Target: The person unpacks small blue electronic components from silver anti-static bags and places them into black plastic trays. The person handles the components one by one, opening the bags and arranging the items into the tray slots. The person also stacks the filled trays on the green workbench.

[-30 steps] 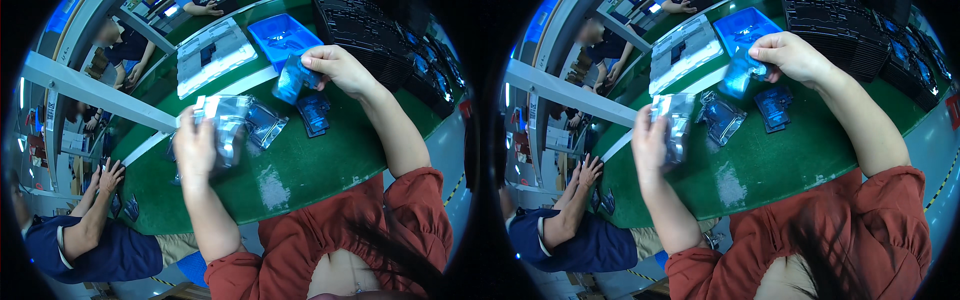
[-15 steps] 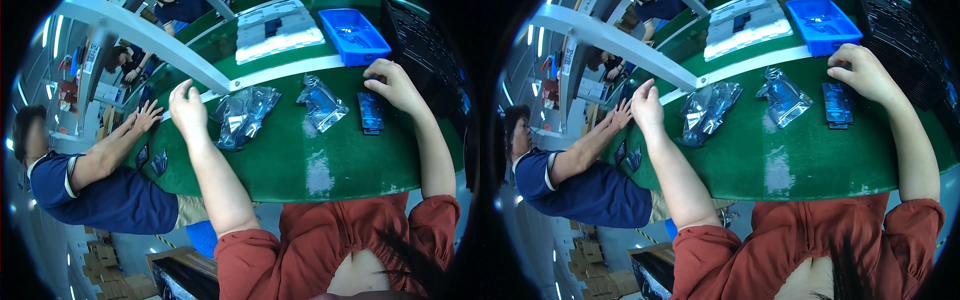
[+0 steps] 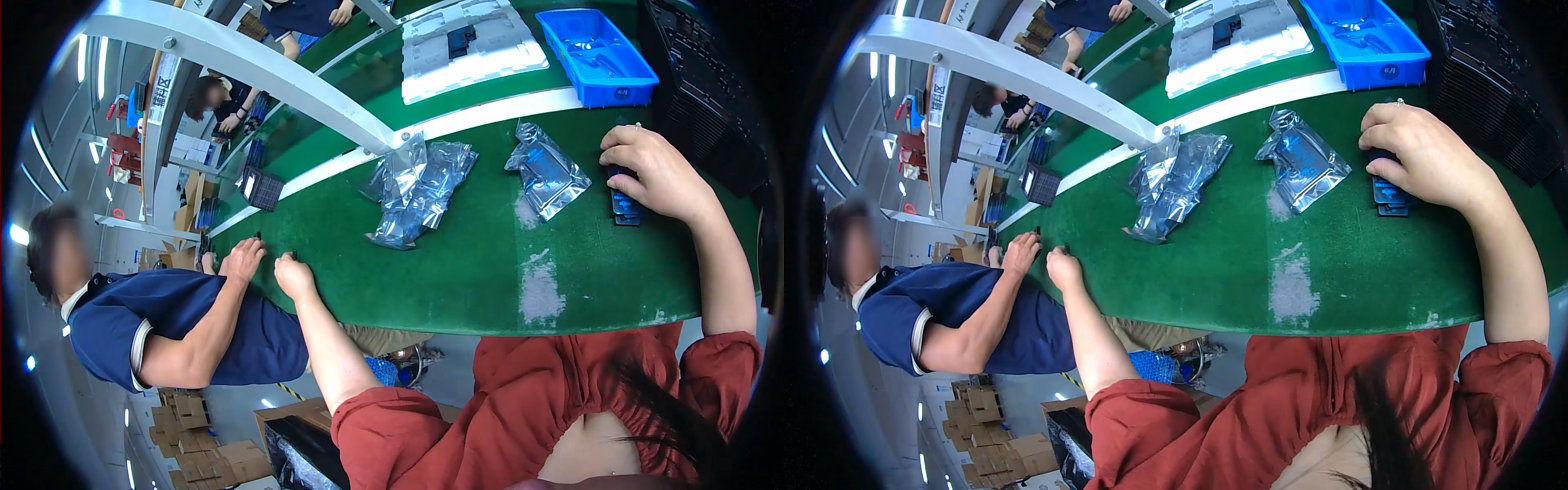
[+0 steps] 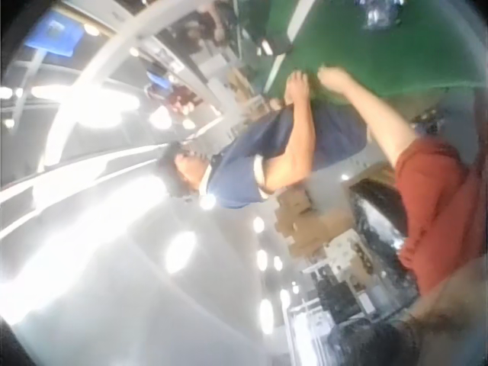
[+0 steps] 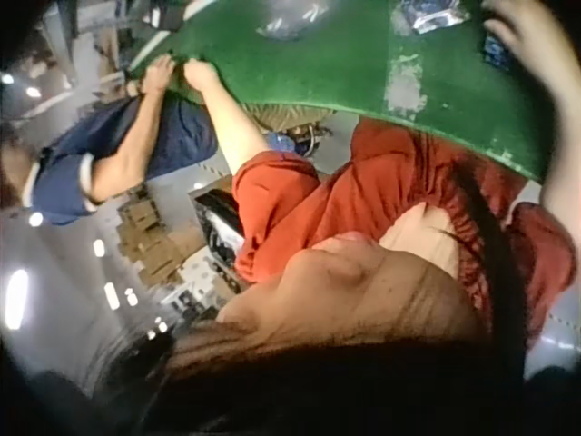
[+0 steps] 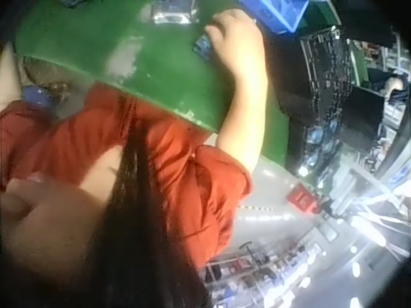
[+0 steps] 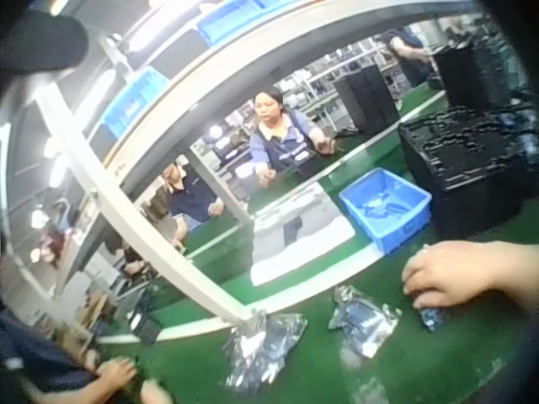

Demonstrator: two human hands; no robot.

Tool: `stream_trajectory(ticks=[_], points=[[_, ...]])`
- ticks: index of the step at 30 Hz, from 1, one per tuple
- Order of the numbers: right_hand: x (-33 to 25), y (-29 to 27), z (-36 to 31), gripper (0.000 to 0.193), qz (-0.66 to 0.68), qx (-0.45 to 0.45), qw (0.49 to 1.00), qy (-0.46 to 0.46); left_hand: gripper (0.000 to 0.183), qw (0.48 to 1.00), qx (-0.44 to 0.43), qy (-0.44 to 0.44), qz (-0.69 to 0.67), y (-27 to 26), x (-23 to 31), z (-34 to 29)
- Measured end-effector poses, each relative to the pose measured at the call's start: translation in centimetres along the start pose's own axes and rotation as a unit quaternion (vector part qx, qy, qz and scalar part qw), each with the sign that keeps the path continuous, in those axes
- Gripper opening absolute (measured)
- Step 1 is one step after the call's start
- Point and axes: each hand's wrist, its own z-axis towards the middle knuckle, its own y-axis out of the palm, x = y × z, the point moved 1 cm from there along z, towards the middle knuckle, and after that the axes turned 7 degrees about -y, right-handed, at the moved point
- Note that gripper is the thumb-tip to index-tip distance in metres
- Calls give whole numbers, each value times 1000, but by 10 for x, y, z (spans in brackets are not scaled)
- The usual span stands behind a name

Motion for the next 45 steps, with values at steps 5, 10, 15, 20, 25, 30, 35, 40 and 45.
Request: stream_trajectory(ticks=[5,10,15,20,25,30,35,40,45], points=[[-7,0,3,18,6,61,997,-51,12,975,95,86,-182,-39,35,-40],[-32,0,10,14,242,118,958,-102,14,871,247,269,-328,-169,114,-108],[-56,10,-1,31,651,43,750,108,22,677,142,579,-432,-216,214,-184],[-43,18,-1,18,641,117,749,119,22,621,94,630,-456,-225,265,-220],[-33,8,-4,14,386,177,898,112,24,819,-63,466,-329,-229,269,-198],[-44,11,-6,18,359,128,919,102,18,798,-142,354,-467,-235,276,-185],[-50,14,-8,16,343,141,925,85,14,713,-258,384,-528,-221,289,-191],[-51,5,-6,16,319,89,938,102,11,681,-314,344,-565,-208,289,-199],[-44,-3,-7,17,165,63,984,-13,9,679,-302,422,-520,-214,291,-208]])
